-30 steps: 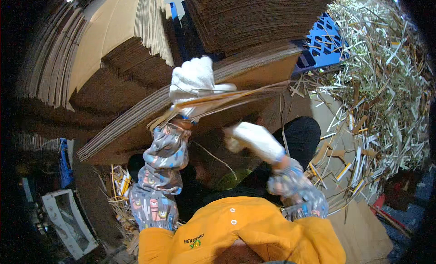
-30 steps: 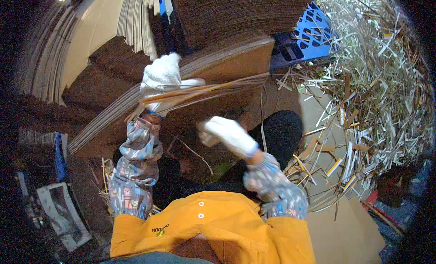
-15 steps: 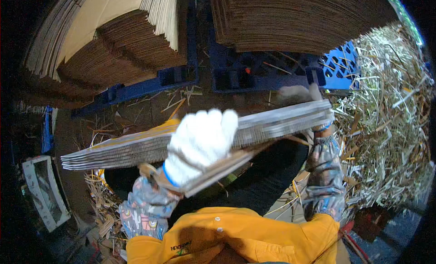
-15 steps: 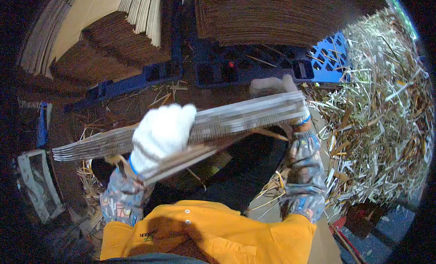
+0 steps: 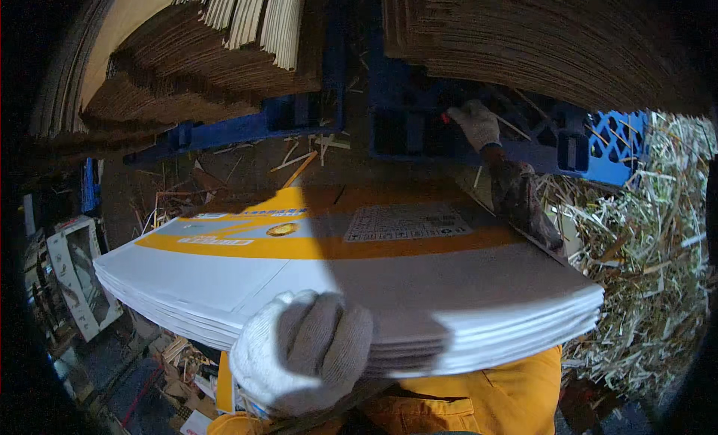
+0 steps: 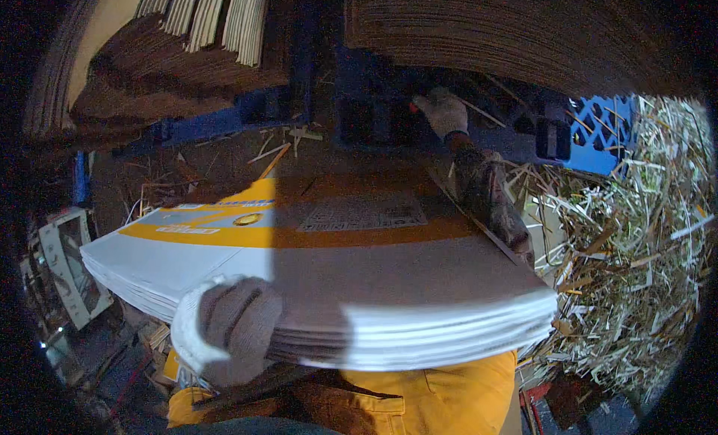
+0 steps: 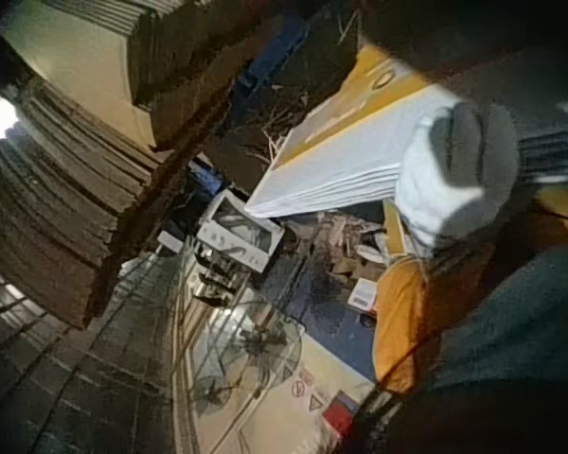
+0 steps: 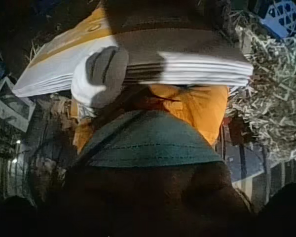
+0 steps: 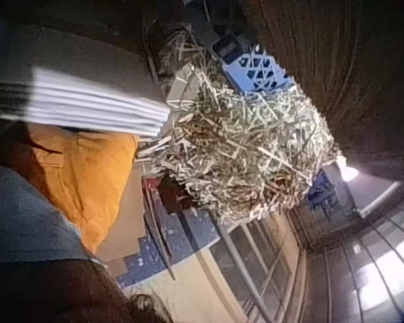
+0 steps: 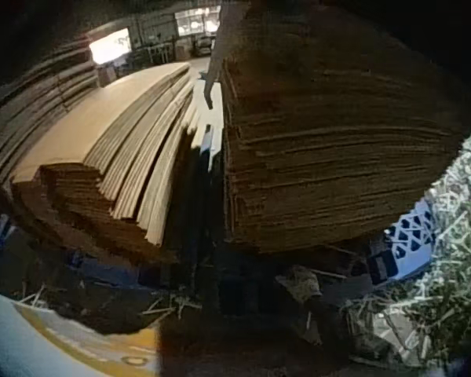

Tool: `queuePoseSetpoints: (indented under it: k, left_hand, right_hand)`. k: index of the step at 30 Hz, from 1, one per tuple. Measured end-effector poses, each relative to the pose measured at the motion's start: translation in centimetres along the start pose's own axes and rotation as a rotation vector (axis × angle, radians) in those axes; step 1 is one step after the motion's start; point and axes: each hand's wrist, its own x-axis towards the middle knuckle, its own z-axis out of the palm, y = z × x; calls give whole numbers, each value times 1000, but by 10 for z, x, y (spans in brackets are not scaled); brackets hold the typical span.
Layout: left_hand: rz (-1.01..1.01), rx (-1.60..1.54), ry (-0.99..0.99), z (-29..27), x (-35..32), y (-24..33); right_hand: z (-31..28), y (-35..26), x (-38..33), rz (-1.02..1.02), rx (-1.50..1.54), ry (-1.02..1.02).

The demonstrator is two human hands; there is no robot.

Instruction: Cutting plastic straps on bundles of flattened cardboard boxes and organizing them into stacks.

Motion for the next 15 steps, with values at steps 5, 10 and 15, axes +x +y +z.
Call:
queuePoseSetpoints:
  k: [5,10,15]
  left_hand:
    - [-84,-240,-198,-3,20,-11]
    - [-96,-378,-298,-4,29,-18]
    - [-130,-377,-145,12,29,-12]
  right_hand:
    - [20,17,12,26,28,124]
    - [-25,11,-6,-277,-160,400]
    - [-135,-47,-37,-690,-668,574]
